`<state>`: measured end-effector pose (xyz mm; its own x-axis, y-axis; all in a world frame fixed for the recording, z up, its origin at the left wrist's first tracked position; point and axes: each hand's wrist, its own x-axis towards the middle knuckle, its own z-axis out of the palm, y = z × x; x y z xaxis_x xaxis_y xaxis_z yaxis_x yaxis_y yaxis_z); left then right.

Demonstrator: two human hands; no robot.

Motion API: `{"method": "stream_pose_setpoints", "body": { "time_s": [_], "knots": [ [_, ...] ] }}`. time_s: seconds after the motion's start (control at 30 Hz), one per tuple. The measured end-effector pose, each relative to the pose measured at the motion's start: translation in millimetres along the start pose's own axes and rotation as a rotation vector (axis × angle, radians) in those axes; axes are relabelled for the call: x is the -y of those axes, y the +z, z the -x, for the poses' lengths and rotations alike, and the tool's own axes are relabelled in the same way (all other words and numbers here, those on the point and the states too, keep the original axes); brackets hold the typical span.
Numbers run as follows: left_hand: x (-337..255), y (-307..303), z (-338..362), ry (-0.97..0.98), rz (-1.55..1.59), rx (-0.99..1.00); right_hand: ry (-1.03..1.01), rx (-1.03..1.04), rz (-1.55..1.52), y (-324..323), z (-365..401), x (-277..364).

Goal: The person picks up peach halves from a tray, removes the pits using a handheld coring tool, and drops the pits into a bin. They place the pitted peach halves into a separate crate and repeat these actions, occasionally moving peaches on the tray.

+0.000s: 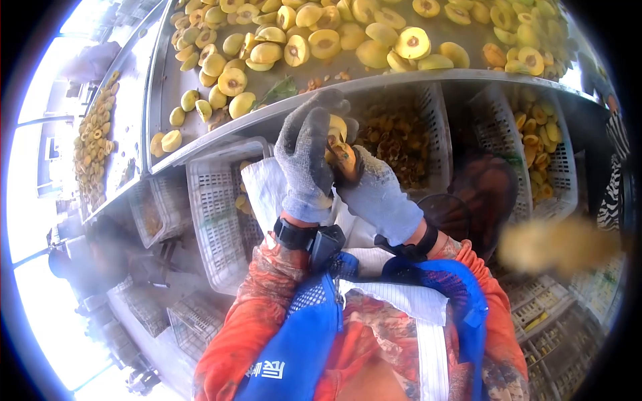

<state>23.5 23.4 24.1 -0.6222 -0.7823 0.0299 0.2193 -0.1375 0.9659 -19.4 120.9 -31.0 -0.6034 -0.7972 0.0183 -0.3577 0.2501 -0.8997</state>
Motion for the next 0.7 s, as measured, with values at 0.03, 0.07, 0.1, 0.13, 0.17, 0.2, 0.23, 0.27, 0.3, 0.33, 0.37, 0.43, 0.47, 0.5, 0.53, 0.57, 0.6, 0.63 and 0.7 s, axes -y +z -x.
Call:
{"method": "stream_pose_setpoints", "body": {
  "time_s": [0.03, 0.07, 0.1, 0.13, 0.17, 0.2, 0.23, 0.27, 0.3, 0.33, 0.37, 0.43, 0.47, 0.5, 0.53, 0.57, 0.6, 0.63, 0.7],
  "knots": [
    [-1, 0, 1, -0.022, -0.019, 0.006, -0.008, 0.034, 0.022, 2, 0, -5],
    [-1, 0, 2, -0.046, -0.038, 0.012, -0.015, 0.070, 0.043, 3, 0, -9],
    [-1, -1, 2, -0.069, -0.058, 0.018, -0.030, 0.049, 0.025, 2, 0, -11],
    [2, -3, 1, -0.070, -0.009, 0.014, -0.049, 0.027, 0.008, 0, -2, -12],
    [8, -7, -1, -0.069, 0.042, 0.011, -0.069, 0.001, -0.006, -2, -4, -12],
    [12, -8, -3, -0.069, 0.094, 0.008, -0.134, -0.001, -0.081, 0, -6, -14],
    [8, -8, -1, -0.088, 0.069, 0.025, -0.197, 0.002, -0.157, 2, -6, -12],
    [1, -6, -1, -0.107, 0.043, 0.042, -0.261, 0.004, -0.235, 3, -7, -8],
    [-4, -4, -1, -0.121, 0.017, 0.061, 0.011, 0.182, -0.418, -5, -6, -5],
    [-2, -5, -3, 0.019, -0.121, 0.099, 0.287, 0.359, -0.597, -27, -7, 13],
    [2, -6, -6, 0.158, -0.258, 0.138, 0.569, 0.534, -0.768, -41, -7, 21],
    [10, -8, -14, 0.138, -0.302, 0.216, 0.488, 0.562, -0.888, -42, -5, 10],
    [13, -11, -20, -0.022, -0.212, 0.255, 0.444, 0.575, -0.947, -44, -5, 7],
    [14, -12, -23, -0.181, -0.122, 0.291, 0.492, 0.623, -0.937, -51, -6, 6],
    [14, -10, -24, -0.206, -0.122, 0.307, 0.493, 0.647, -0.972, -53, -5, 5],
    [14, -6, -24, -0.230, -0.122, 0.321, 0.494, 0.673, -1.006, -55, -5, 5],
    [13, -4, -24, -0.252, -0.121, 0.332, 0.494, 0.702, -1.038, -56, -4, 4],
    [7, -3, -24, -0.385, -0.035, 0.359, 0.581, 0.709, -1.069, -56, -2, 4],
    [14, -10, -28, -0.291, 0.010, 0.537, 0.544, 0.659, -1.066, -62, 0, 10]
  ]
}}
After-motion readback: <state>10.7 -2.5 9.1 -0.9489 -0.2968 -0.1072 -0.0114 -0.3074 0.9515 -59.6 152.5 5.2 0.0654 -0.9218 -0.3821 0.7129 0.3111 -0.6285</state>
